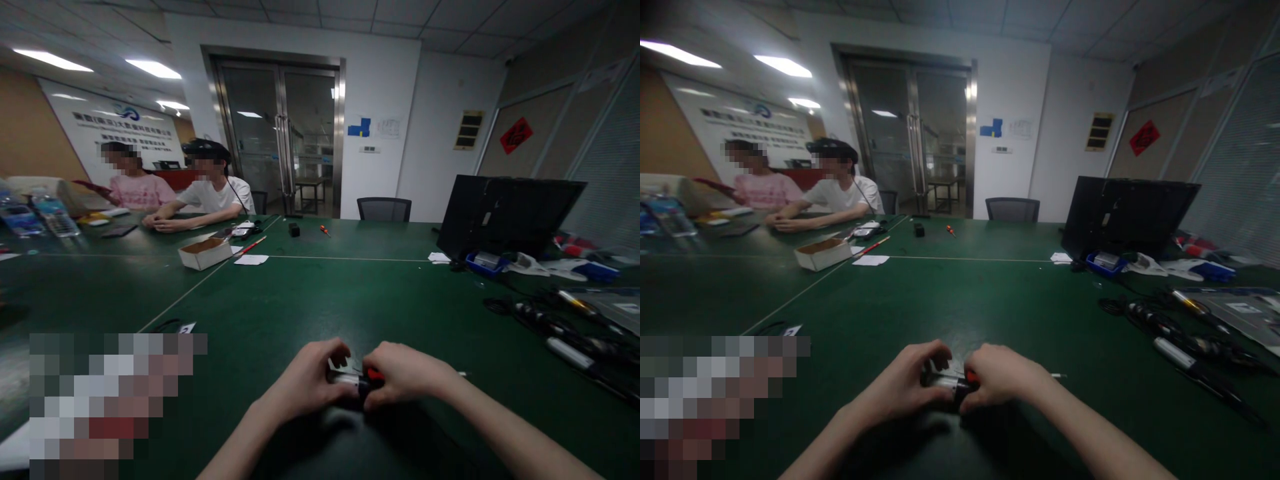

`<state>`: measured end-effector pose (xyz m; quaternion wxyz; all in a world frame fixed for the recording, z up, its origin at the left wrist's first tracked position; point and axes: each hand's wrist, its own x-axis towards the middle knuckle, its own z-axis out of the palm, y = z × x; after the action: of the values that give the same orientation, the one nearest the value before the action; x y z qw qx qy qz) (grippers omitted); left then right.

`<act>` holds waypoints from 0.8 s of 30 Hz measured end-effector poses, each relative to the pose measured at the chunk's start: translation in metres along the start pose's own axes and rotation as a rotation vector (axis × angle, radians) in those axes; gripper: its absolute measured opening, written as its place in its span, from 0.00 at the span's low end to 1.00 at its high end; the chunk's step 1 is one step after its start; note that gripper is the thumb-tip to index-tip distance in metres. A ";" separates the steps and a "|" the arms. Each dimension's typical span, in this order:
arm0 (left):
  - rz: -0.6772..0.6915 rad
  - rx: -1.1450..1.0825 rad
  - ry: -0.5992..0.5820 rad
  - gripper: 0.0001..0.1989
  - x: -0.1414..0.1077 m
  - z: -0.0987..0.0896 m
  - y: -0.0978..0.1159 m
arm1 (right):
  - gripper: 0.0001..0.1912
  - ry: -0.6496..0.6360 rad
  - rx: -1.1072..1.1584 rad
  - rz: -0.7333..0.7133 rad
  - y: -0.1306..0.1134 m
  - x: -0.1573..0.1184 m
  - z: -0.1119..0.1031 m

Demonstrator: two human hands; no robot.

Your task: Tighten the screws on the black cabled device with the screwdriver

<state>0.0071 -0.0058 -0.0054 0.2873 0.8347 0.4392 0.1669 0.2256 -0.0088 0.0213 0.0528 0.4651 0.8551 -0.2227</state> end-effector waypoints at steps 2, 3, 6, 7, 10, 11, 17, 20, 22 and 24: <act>-0.012 -0.010 0.098 0.11 0.002 -0.003 -0.002 | 0.21 0.052 0.064 0.041 0.000 -0.018 0.013; -0.035 0.009 0.150 0.10 0.003 -0.005 -0.004 | 0.20 0.067 0.090 0.065 0.002 -0.027 0.018; -0.134 0.128 0.269 0.09 0.007 -0.007 -0.010 | 0.18 0.102 0.180 0.187 0.011 -0.058 0.028; -0.159 0.160 0.255 0.10 0.008 -0.007 -0.012 | 0.16 0.109 0.218 0.234 0.015 -0.069 0.031; -0.181 0.216 0.189 0.13 0.010 -0.005 -0.016 | 0.12 0.172 0.257 0.375 0.033 -0.102 0.041; -0.169 0.223 0.171 0.14 0.010 -0.004 -0.017 | 0.13 0.195 0.266 0.417 0.042 -0.112 0.044; -0.067 0.256 0.060 0.18 0.012 0.007 -0.022 | 0.24 0.342 0.291 0.756 0.106 -0.156 0.063; -0.042 0.286 0.054 0.17 0.014 0.011 -0.024 | 0.25 0.447 0.276 0.901 0.136 -0.168 0.063; -0.043 0.303 0.053 0.17 0.015 0.011 -0.023 | 0.25 0.490 0.277 0.967 0.153 -0.175 0.059; -0.044 0.313 0.048 0.16 0.015 0.011 -0.022 | 0.25 0.508 0.298 1.024 0.169 -0.181 0.055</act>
<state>0.0073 0.0128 -0.0278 0.1465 0.8553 0.4847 0.1099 0.4593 -0.0925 -0.0302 -0.1190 0.8600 0.4669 -0.1683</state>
